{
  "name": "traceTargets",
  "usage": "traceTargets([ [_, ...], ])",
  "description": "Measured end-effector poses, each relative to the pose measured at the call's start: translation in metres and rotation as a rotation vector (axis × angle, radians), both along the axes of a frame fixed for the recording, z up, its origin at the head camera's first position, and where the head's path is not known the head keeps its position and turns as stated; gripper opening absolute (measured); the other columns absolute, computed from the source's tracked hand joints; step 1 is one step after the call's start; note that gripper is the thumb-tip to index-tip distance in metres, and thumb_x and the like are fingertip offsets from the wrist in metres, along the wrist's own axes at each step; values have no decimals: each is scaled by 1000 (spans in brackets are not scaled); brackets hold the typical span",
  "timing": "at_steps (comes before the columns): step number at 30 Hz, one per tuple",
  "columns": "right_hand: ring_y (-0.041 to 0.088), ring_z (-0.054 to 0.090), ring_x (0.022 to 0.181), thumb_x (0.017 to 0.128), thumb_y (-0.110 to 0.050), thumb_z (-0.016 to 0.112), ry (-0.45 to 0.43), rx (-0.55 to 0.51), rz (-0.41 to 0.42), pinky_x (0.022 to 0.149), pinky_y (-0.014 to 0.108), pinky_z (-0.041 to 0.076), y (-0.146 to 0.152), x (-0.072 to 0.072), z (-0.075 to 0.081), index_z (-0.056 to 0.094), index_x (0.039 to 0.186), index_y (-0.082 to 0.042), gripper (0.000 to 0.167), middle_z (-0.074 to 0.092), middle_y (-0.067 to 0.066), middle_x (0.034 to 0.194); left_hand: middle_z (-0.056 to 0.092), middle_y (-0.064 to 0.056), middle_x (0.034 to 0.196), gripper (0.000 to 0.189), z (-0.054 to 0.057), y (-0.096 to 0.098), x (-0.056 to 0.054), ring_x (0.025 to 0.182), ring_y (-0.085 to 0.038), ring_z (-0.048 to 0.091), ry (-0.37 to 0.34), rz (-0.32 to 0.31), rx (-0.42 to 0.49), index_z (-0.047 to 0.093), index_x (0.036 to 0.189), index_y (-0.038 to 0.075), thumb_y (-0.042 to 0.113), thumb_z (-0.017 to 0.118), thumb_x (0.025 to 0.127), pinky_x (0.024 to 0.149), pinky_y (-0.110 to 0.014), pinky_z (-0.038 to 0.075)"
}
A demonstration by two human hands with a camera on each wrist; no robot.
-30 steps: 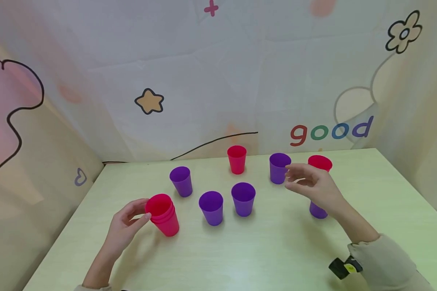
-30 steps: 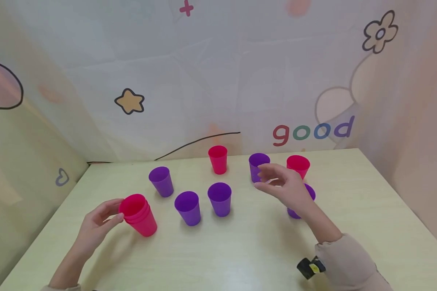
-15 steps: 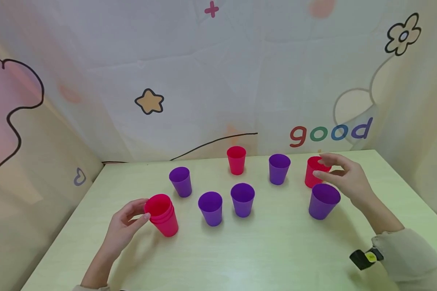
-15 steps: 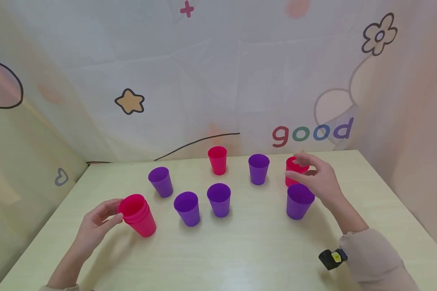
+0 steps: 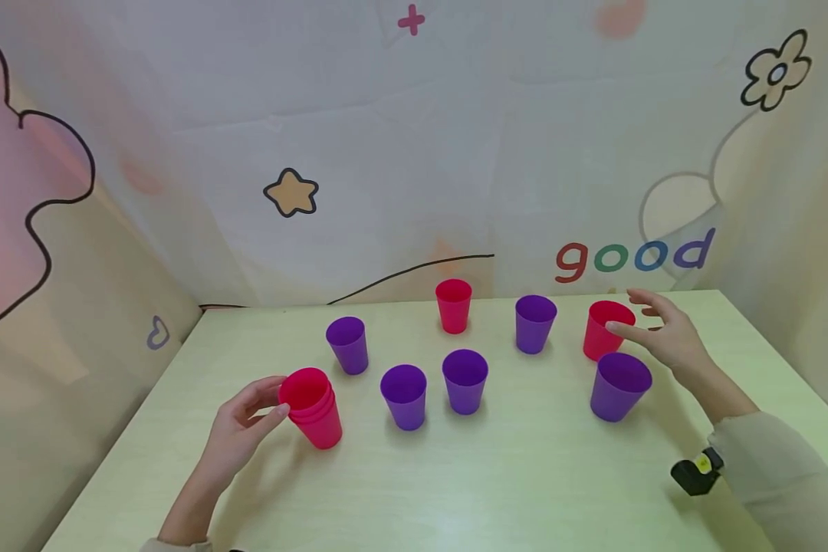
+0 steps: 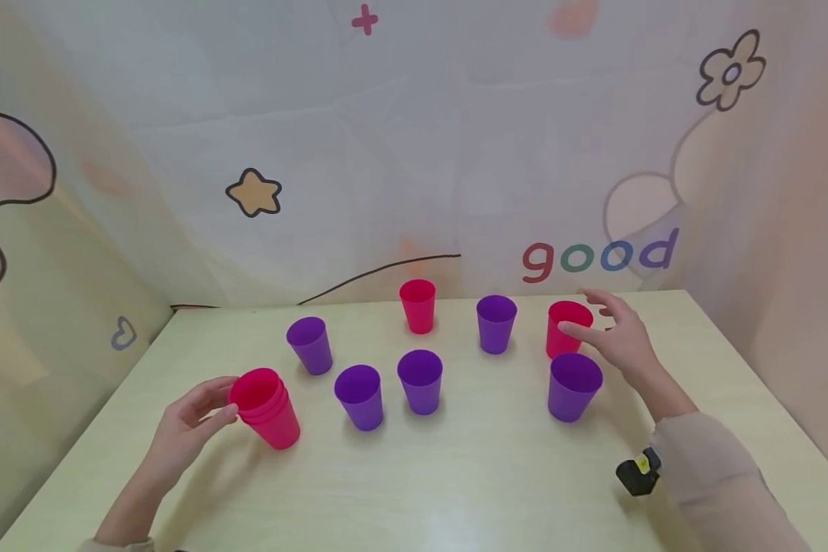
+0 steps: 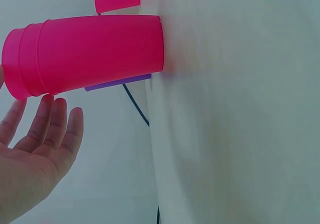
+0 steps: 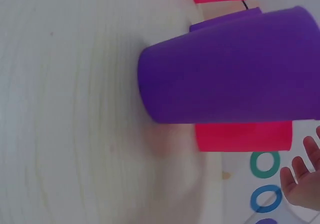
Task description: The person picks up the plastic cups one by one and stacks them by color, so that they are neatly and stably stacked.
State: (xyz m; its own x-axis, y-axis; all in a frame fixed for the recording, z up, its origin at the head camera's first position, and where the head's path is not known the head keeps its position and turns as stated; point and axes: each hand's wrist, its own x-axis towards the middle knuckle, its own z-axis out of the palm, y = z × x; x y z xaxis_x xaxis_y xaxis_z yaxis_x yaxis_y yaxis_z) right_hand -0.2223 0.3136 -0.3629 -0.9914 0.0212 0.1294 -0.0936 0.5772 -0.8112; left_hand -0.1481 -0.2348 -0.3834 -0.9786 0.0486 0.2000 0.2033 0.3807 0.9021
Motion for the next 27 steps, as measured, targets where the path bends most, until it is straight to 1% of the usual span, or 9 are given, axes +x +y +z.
traceTargets([
  [4, 49, 19, 123, 86, -36, 60, -58, -3, 14, 87, 61, 35, 4, -8, -9, 13, 144, -2, 83, 18, 29, 141, 54, -14, 116, 41, 1, 0, 1, 97, -8, 54, -31, 12, -14, 50, 125, 5, 16, 62, 87, 76, -24, 49],
  [7, 50, 18, 123, 85, -37, 61, -82, 0, 17, 87, 62, 35, 5, -12, -12, 11, 144, -2, 86, 15, 29, 142, 54, -14, 117, 42, 1, 0, 2, 97, -8, 54, -39, 15, -20, 50, 125, 5, 17, 62, 87, 76, -24, 49],
  [19, 51, 17, 123, 80, -42, 65, -145, -39, 23, 90, 61, 34, 4, -22, -19, 4, 145, -4, 97, 11, 29, 143, 55, -14, 116, 41, 0, 0, 0, 96, -7, 54, -18, 11, -26, 51, 124, 4, 16, 62, 87, 76, -24, 49],
  [20, 49, 18, 124, 80, -42, 65, -154, -38, 11, 90, 61, 35, 3, -23, -20, 4, 145, -5, 97, 12, 28, 143, 55, -14, 116, 41, 0, 0, 0, 97, -8, 54, -17, 10, -25, 51, 124, 4, 16, 62, 87, 76, -24, 49],
  [26, 48, 20, 123, 82, -38, 65, -162, -55, -2, 90, 60, 34, 2, -26, -24, 5, 144, -1, 94, 16, 30, 140, 55, -15, 115, 41, -1, 0, -1, 96, -8, 54, -7, 1, -13, 51, 123, 4, 15, 63, 86, 76, -25, 49],
  [27, 50, 19, 123, 82, -37, 65, -158, -62, 8, 92, 61, 32, 2, -26, -24, 5, 144, 0, 94, 15, 32, 140, 55, -15, 115, 41, -1, -1, -1, 96, -8, 55, -4, 0, -11, 51, 123, 4, 15, 63, 86, 76, -25, 50],
])
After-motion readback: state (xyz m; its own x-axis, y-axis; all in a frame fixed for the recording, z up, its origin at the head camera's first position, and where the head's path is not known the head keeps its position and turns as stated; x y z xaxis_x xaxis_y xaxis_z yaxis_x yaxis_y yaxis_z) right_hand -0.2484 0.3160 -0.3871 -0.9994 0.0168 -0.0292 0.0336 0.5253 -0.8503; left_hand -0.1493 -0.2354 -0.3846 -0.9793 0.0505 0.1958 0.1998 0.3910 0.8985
